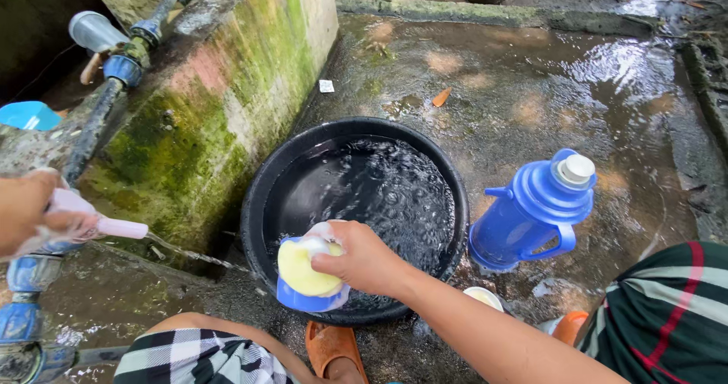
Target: The person washes a blue thermos and its cup by hand using a sponge and soapy water, rinsing them under a stream of water over a black basin.
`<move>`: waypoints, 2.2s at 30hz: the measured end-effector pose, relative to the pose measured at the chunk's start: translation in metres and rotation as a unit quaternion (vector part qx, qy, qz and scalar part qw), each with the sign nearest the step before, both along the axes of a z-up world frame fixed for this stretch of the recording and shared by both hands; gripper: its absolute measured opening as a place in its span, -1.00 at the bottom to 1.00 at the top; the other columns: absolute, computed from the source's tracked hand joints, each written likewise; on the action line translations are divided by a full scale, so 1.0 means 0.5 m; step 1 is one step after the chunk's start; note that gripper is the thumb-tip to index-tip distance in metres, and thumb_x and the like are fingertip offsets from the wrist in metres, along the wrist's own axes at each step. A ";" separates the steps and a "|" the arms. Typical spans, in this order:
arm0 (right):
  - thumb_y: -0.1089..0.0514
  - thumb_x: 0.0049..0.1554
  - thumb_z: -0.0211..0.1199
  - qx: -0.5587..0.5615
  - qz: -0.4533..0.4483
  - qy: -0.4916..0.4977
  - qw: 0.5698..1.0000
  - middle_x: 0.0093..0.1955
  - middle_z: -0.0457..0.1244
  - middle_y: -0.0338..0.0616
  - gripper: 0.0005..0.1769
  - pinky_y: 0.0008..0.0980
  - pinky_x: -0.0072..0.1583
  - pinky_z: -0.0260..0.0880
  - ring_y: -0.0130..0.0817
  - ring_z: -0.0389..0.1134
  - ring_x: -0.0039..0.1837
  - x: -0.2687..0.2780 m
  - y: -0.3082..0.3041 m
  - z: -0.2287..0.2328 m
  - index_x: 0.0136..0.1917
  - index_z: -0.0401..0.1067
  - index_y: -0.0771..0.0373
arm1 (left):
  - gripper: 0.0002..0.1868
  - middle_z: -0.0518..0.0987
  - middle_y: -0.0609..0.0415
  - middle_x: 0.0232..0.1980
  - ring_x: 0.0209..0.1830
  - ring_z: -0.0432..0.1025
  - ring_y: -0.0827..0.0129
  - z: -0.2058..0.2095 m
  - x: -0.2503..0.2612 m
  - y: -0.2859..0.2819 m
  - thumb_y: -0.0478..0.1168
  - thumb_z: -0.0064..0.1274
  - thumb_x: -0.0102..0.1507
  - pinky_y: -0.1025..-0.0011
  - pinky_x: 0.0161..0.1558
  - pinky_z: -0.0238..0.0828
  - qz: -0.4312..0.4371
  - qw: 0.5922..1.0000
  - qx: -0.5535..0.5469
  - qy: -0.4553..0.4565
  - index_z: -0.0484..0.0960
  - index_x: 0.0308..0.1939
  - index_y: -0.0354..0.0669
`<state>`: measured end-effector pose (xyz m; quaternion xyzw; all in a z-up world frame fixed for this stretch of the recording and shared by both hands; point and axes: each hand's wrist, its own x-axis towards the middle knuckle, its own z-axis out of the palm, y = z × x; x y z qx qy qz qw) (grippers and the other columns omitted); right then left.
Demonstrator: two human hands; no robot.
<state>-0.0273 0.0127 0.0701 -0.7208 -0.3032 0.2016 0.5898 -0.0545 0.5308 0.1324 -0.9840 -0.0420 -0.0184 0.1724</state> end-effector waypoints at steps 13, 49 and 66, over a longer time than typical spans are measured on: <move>0.14 0.07 0.25 -0.002 -0.135 -0.101 0.986 0.01 0.40 -0.09 -0.59 -0.35 0.14 0.43 -0.36 0.45 0.05 0.023 -0.129 -0.039 0.17 0.51 0.31 | -0.36 0.57 -0.24 -0.04 -0.06 0.48 -0.09 0.024 -0.047 -0.545 0.10 0.09 0.22 0.06 -0.03 0.40 -0.160 0.958 -0.206 -0.123 0.43 0.25 -0.23; 0.26 0.10 0.17 0.041 -0.368 -0.297 0.880 0.28 0.30 0.04 -0.59 -0.17 0.30 0.39 -0.03 0.37 0.29 -0.053 -0.415 -0.075 0.25 0.36 0.26 | -0.29 0.63 -0.11 0.13 0.13 0.51 0.00 -0.182 0.104 -1.070 0.35 -0.11 0.20 -0.15 0.09 0.45 0.182 0.025 -0.945 0.270 0.54 0.21 -0.05; 0.21 0.13 0.13 -0.236 -0.192 -0.043 0.952 0.00 0.38 0.12 -0.78 -0.01 0.10 0.40 0.12 0.41 0.09 0.003 -0.291 -0.033 0.02 0.48 0.29 | -0.34 0.64 -0.12 0.05 0.01 0.53 0.09 -0.346 0.104 -1.071 0.33 -0.09 0.36 0.09 0.07 0.50 0.119 -0.001 -0.970 0.210 0.59 0.18 -0.16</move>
